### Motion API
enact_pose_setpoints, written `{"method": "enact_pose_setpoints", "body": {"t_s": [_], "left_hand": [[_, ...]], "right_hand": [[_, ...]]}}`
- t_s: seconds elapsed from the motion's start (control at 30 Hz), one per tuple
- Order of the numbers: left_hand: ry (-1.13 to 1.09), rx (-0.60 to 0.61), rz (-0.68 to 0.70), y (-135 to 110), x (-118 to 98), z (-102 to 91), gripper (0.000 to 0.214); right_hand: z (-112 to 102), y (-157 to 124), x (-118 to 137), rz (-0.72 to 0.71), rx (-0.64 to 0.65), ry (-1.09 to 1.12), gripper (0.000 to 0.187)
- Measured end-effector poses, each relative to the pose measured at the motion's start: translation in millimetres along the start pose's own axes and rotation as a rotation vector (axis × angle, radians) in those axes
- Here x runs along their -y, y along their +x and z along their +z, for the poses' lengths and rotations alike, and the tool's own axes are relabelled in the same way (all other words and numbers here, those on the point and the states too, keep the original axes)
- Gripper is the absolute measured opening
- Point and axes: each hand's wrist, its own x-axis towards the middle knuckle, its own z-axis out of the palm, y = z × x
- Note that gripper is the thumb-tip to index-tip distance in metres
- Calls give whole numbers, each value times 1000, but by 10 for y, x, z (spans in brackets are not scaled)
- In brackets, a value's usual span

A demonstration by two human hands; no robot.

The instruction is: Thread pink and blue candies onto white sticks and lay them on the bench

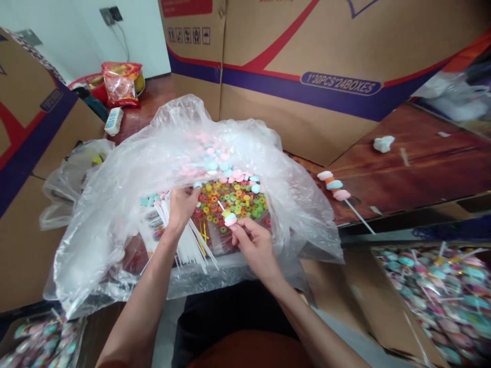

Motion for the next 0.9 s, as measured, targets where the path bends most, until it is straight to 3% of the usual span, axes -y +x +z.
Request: {"method": "enact_pose_setpoints", "body": {"t_s": [0.1,0.23,0.43,0.6,0.73,0.9], "left_hand": [[261,-83,109,-6,-31,71,26],[420,-159,209,-25,-1,166,16],[428,-161,257,-10,64,183,13],[411,-172,376,-87,41,143,23],[147,-132,322,-223,-21,19,16],[-559,154,37,-530,-37,-120,32]], "right_hand": [[11,-13,-14,-6,3,-26,29],[11,-18,-26,-17,6,-46,29],[11,-31,-41,-31,12,-68,28],[18,-42,-38,-43,17,-86,22],[2,-40,-22,-46,30,-92,23],[-21,-59,11,-45,48,-87,26]]}}
